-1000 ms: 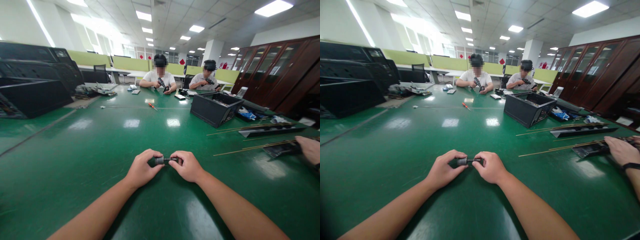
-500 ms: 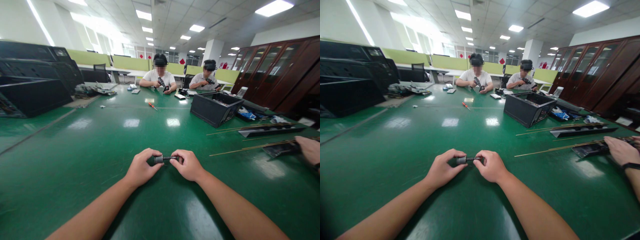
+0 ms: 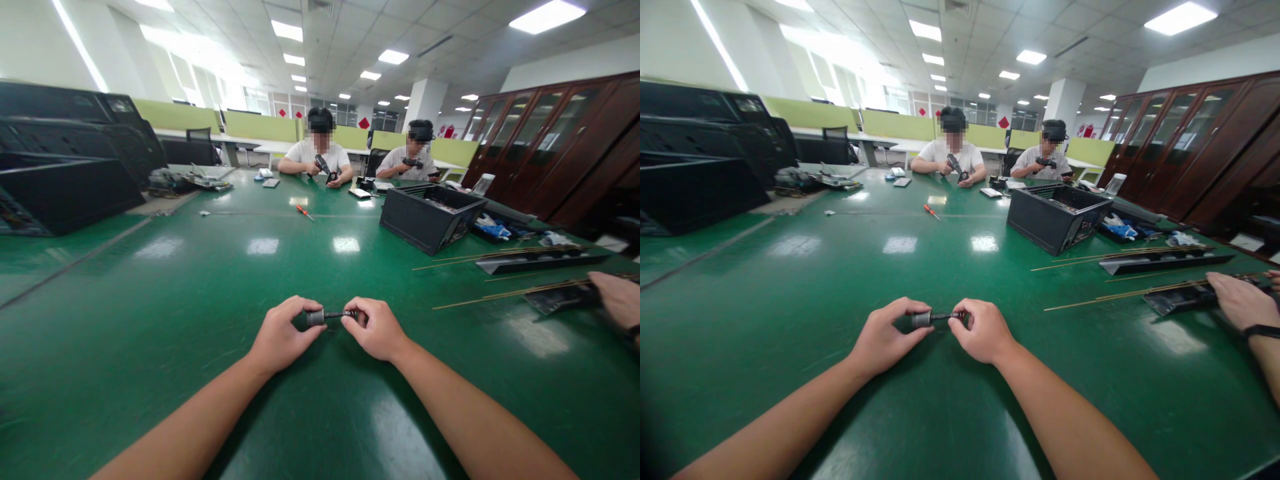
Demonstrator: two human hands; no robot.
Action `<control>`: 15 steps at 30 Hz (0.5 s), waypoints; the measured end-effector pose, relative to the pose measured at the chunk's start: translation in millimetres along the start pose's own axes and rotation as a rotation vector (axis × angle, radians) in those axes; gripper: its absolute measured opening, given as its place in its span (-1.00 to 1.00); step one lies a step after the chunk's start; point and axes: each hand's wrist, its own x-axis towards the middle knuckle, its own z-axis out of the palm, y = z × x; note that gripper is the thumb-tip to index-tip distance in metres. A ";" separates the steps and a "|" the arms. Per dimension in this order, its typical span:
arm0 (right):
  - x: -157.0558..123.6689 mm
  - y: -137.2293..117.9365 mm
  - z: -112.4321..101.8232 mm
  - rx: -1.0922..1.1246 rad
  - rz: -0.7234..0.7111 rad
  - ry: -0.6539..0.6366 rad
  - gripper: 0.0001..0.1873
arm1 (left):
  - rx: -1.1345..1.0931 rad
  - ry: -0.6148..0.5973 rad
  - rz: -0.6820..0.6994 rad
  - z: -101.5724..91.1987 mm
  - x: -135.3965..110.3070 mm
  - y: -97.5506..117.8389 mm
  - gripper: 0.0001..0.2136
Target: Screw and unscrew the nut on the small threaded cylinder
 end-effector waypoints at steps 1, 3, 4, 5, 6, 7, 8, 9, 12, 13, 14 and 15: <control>0.0 0.2 -0.2 -0.001 0.000 0.003 -0.90 | 0.001 0.001 -0.002 -0.1 0.2 0.0 -0.81; -0.2 0.7 -0.5 -0.001 0.003 0.007 -0.90 | 0.002 -0.001 -0.004 -0.3 0.5 0.1 -0.81; -0.2 1.0 -0.7 -0.001 0.006 0.008 -0.90 | 0.004 -0.002 -0.006 -0.5 0.5 0.2 -0.81; -0.2 1.4 -0.7 0.000 0.009 0.008 -0.91 | 0.007 -0.001 -0.008 -0.6 0.5 0.3 -0.81; -0.2 1.7 -0.8 0.002 0.013 0.007 -0.91 | 0.011 0.000 -0.011 -0.7 0.4 0.3 -0.81; -0.2 2.0 -0.7 0.002 0.016 0.006 -0.91 | 0.015 0.001 -0.014 -0.7 0.2 0.3 -0.81; -0.1 2.2 -0.7 0.000 0.019 0.006 -0.91 | 0.019 0.002 -0.016 -0.6 0.0 0.3 -0.80; -0.1 2.4 -0.6 -0.003 0.021 0.006 -0.91 | 0.020 0.003 -0.018 -0.6 -0.3 0.2 -0.80; -0.2 2.1 -0.6 -0.010 0.028 0.004 -0.90 | 0.016 0.004 -0.019 -0.1 -0.8 -0.3 -0.80; -0.3 1.8 -0.7 -0.011 0.032 0.005 -0.90 | 0.016 0.007 -0.021 0.0 -0.9 -0.5 -0.79; -0.3 1.5 -0.9 -0.012 0.035 0.004 -0.90 | 0.018 0.008 -0.022 0.2 -0.9 -0.6 -0.79; -0.3 1.2 -1.2 -0.012 0.037 0.005 -0.90 | 0.020 0.008 -0.023 0.3 -0.8 -0.6 -0.79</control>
